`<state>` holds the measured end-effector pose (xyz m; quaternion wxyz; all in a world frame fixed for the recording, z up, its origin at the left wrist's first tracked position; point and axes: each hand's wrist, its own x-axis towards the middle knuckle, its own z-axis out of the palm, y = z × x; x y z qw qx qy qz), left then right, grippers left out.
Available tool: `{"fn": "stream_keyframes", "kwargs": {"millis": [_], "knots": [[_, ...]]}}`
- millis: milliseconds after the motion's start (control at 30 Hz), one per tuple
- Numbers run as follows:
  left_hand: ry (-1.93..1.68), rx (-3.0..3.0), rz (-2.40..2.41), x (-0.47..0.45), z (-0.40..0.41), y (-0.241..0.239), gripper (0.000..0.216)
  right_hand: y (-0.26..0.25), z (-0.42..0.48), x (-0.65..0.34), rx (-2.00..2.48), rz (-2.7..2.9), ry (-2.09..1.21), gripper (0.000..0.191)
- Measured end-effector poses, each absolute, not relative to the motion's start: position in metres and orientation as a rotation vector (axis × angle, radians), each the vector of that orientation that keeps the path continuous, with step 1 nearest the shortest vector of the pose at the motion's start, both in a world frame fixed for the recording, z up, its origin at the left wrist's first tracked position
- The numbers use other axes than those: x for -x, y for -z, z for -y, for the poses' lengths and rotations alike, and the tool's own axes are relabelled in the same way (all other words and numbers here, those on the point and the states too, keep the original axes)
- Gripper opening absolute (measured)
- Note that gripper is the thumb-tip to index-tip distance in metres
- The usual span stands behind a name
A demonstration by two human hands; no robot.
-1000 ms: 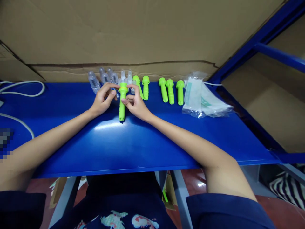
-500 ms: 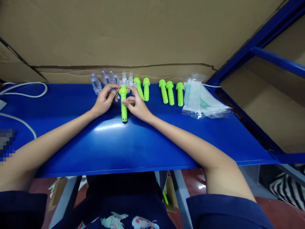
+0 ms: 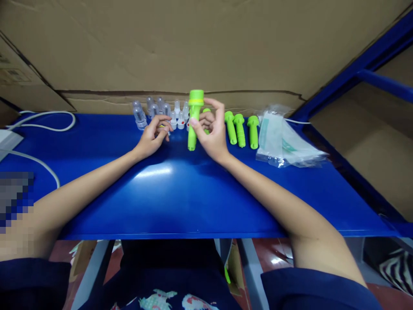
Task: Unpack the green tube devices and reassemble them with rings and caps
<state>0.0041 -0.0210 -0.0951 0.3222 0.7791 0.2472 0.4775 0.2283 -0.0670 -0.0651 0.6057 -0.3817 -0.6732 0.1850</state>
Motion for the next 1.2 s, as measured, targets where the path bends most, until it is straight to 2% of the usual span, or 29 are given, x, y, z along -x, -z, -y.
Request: {"fn": "stream_keyframes", "kwargs": {"millis": [200, 500, 700, 800, 900, 1067, 1200], "knots": [[-1.223, -2.044, -0.611, -0.005, 0.023, 0.093, 0.022, 0.053, 0.035, -0.284, 1.202, 1.63, -0.153, 0.058], [-1.212, -2.054, -0.608, -0.004, 0.024, 0.092, 0.02, 0.073, 0.022, -0.313, 1.858, 1.712, 0.207, 0.059], [-1.178, -2.097, -0.639, -0.004, 0.024, 0.09, 0.022, 0.077, 0.021, -0.31, 1.857, 1.822, 0.156, 0.031], [-1.162, -2.113, -0.651, -0.003, 0.024, 0.089, 0.023, 0.077, 0.016, -0.314, 1.804, 1.819, 0.078, 0.025], [-1.162, -2.121, -0.674, -0.003, 0.025, 0.088, 0.021, 0.077, 0.013, -0.321, 1.79, 1.798, 0.105, 0.026], [-1.212, -2.198, -0.764, -0.004, 0.026, 0.088, 0.02, 0.081, 0.011, -0.334, 1.942, 1.735, 0.383, 0.034], [-1.318, -2.272, -0.927, -0.005, 0.026, 0.089, 0.019, 0.086, 0.012, -0.332, 2.003, 1.783, 0.384, 0.043]]}}
